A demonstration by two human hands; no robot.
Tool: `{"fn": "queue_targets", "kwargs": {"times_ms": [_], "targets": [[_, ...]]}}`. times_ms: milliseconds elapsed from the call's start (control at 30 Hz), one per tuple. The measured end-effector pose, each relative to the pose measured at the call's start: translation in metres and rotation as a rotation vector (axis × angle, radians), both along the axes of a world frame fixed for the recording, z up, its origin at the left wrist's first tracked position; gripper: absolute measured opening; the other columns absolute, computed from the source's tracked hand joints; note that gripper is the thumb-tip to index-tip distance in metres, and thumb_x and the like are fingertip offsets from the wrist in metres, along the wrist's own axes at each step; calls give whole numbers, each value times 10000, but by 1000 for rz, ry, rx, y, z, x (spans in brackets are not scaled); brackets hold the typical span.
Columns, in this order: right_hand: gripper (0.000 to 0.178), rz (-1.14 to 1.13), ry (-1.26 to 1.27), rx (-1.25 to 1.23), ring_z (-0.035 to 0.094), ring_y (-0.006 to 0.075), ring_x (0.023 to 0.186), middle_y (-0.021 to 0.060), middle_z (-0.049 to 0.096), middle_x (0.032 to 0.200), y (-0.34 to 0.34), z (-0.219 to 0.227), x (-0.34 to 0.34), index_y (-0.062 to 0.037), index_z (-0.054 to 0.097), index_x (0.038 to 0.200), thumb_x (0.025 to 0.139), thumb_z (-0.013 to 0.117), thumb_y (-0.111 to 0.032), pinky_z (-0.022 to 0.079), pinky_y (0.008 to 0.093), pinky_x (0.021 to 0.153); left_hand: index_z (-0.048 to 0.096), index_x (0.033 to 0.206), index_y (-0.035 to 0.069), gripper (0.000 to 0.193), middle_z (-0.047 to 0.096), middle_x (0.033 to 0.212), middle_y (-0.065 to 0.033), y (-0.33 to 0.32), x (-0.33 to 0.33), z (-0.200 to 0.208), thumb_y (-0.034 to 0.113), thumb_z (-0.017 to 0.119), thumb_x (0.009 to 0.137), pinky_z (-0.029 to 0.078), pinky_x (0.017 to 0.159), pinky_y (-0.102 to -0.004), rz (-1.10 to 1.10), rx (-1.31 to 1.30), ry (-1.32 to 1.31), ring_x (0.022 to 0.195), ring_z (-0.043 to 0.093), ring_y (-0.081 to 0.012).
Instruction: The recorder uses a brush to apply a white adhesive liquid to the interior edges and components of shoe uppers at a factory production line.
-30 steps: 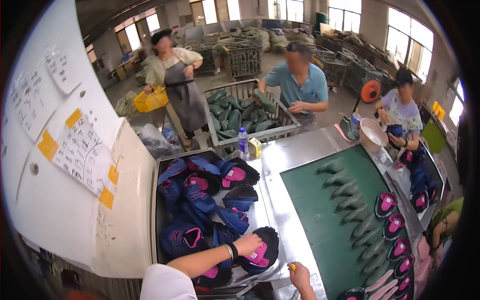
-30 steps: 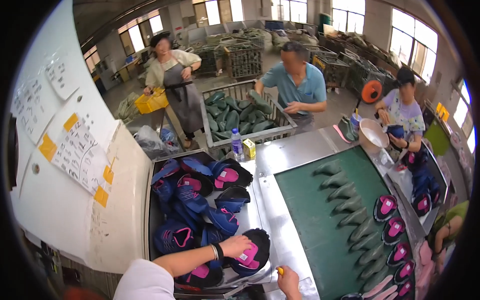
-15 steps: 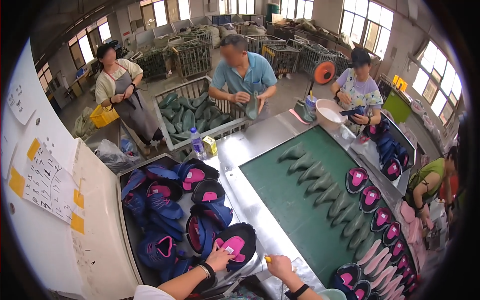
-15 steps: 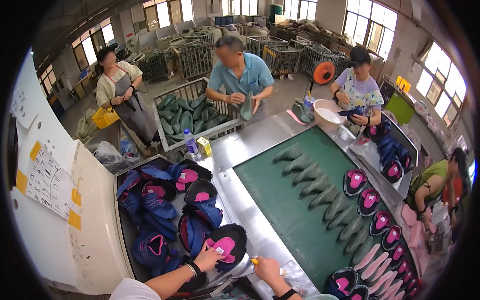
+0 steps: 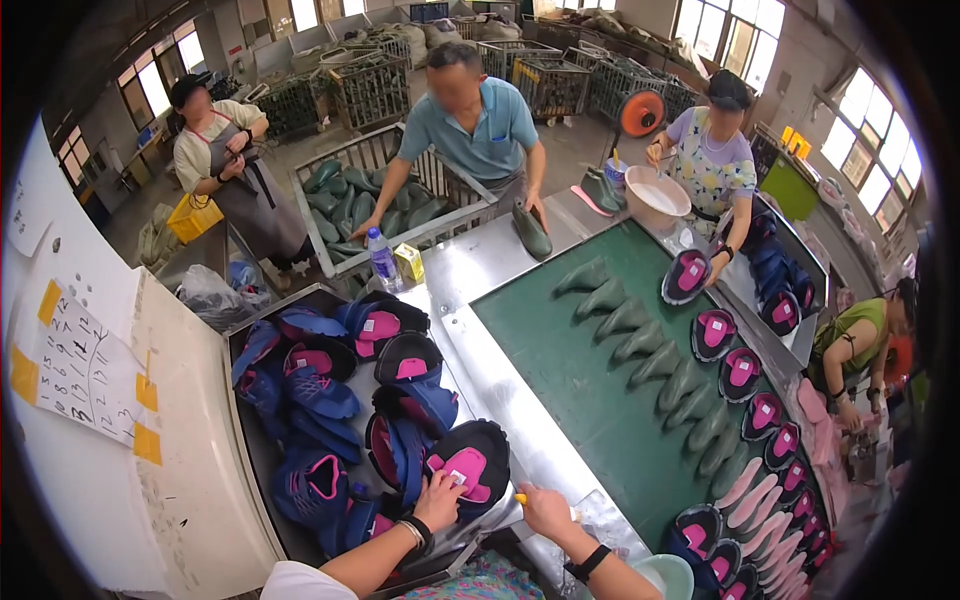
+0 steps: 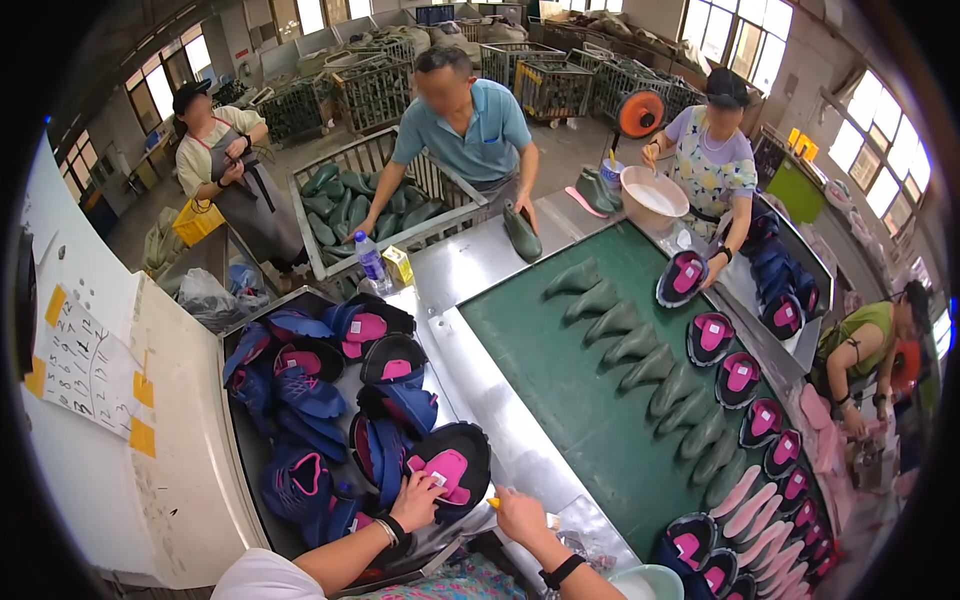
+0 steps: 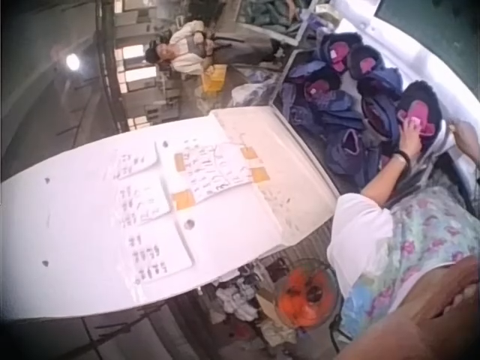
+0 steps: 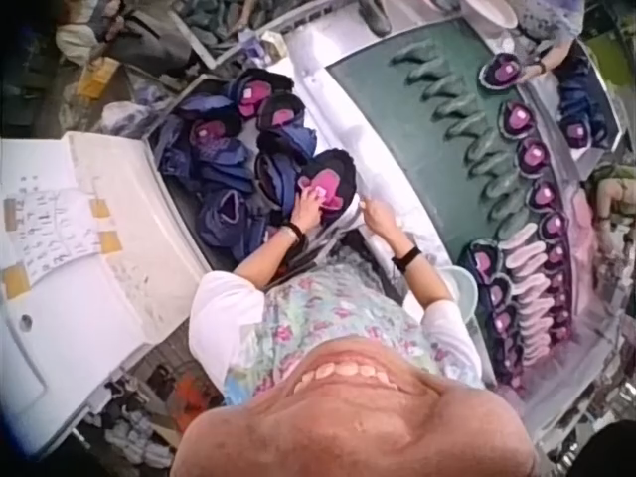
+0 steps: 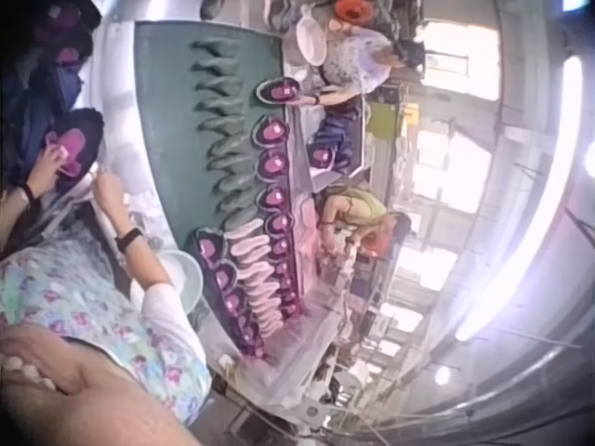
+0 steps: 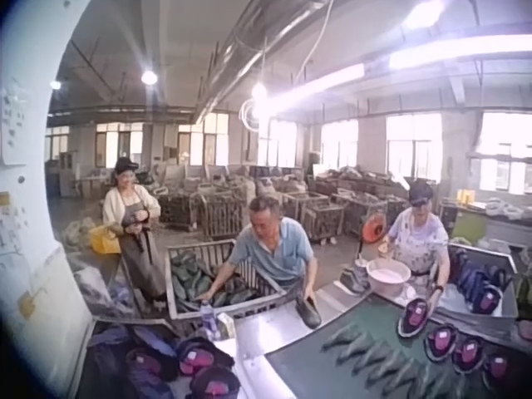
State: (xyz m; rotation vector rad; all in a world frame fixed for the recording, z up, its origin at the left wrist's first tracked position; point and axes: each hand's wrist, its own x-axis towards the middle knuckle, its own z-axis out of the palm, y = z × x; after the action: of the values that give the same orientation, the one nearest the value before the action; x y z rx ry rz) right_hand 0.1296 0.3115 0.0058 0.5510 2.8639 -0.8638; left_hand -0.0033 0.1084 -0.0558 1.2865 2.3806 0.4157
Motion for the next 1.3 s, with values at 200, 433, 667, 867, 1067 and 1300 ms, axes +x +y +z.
{"fn": "queue_targets", "kwargs": {"times_ms": [200,433,667,867,1067,1300], "targets": [[296,45,-142,22,647,360,695,164,671,785,-3,-3,0,-147,676,1089,825,541,-135,499,479,628,654,1090,133,385,551,1229,-104,-1,2,0,117,700,709,329,992,-629,11,29,12,1253,385,-328],[204,-23,-119,33,641,341,627,146,656,689,-8,-20,3,-207,727,984,847,583,-256,499,454,579,378,1394,90,801,292,1454,-263,-3,12,41,131,757,689,226,1127,-490,279,174,19,1376,221,-422],[276,-72,-102,67,632,344,595,139,638,628,-22,-5,-8,-168,720,837,892,568,-391,490,457,545,245,1409,-52,984,384,1370,-309,-35,-8,-3,384,775,704,273,1091,-460,610,39,-478,1293,352,-430],[189,-194,-98,82,642,360,647,162,653,704,-5,-8,16,-85,658,846,870,563,-246,492,472,564,252,1390,-85,992,407,1343,-314,-1,1,-30,321,797,667,267,1091,-465,562,175,-391,1271,372,-440],[138,-66,-98,-47,643,401,697,183,639,716,-8,-21,13,-82,604,919,810,551,-147,491,510,605,214,1435,-56,1043,362,1418,-258,42,-4,121,218,849,654,299,1091,-374,778,154,-770,1314,368,-340],[169,216,-262,-25,636,365,733,145,643,797,-18,6,-36,-95,624,931,814,577,-207,506,493,622,160,1449,-34,1066,413,1372,-215,7,-15,41,201,844,666,384,1022,-362,753,511,-920,1240,430,-279]]}}
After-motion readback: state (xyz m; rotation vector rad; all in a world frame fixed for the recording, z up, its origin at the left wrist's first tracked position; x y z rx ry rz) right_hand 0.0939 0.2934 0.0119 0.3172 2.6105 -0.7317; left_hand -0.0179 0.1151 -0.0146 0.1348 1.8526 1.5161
